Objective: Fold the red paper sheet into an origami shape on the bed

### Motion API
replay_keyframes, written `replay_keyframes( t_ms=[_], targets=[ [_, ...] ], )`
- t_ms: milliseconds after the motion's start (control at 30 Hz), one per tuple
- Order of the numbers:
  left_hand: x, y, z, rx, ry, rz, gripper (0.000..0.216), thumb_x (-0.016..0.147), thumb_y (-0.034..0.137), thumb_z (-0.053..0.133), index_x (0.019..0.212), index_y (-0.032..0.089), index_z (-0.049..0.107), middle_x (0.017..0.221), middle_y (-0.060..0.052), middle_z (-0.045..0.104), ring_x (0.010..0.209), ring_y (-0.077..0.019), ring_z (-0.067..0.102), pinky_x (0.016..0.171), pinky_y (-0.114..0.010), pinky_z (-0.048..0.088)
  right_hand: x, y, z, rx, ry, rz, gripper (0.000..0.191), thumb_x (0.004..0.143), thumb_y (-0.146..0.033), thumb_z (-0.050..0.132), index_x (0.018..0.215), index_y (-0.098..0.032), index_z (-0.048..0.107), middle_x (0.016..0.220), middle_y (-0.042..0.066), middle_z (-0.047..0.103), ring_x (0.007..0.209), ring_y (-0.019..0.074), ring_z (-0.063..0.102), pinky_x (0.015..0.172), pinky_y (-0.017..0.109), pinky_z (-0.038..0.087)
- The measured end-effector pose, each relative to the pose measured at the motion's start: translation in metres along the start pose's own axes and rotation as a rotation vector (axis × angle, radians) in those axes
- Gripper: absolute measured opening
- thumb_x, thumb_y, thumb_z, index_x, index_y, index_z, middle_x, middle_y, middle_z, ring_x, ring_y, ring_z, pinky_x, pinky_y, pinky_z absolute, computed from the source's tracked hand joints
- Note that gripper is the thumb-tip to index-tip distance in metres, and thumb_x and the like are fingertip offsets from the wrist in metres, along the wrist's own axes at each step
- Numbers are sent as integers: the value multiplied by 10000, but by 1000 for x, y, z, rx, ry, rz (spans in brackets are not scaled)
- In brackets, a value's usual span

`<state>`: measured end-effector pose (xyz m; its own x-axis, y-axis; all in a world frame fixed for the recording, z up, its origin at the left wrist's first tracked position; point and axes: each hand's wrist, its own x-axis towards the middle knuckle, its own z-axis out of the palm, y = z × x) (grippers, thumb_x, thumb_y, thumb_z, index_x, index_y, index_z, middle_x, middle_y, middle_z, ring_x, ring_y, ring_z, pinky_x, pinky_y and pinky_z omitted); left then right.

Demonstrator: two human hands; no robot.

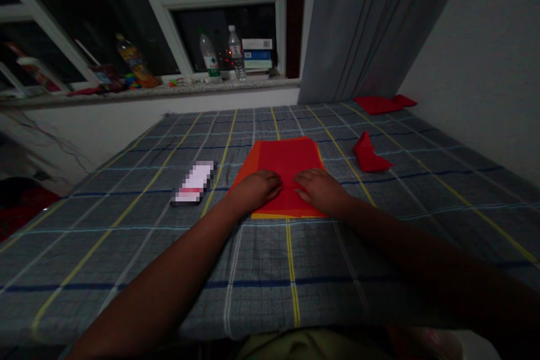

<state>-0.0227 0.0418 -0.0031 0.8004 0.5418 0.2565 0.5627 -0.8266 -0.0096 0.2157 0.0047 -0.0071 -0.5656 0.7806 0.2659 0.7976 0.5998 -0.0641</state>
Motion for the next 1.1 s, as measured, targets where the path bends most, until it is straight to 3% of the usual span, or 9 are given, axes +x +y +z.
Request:
replay_keyframes(
  t_ms=[200,467,1100],
  targets=[
    [0,12,-9,91,30,18,241,978,263,506,1114,147,668,1052,-95,713,925,-208,678,783,-308,522,-1,-2,-3,-13,64,-45,284,975,-238,517,1206,-149,655,1173,110,698,1102,238,586,1002,377,384],
    [2,17,-17,172,91,70,231,978,288,534,1121,165,668,1048,-84,711,979,-221,650,854,-355,466,-2,-6,-10,-130,43,-43,237,985,-230,500,1118,-175,689,1044,83,717,987,235,587,910,368,379],
    [1,21,-13,147,93,43,192,983,255,529,1050,163,683,951,-71,699,918,-200,626,803,-344,446,-2,-10,-12,-143,27,-18,222,973,-226,510,1092,-188,693,1048,92,714,992,244,574,873,377,362]
  ],
)
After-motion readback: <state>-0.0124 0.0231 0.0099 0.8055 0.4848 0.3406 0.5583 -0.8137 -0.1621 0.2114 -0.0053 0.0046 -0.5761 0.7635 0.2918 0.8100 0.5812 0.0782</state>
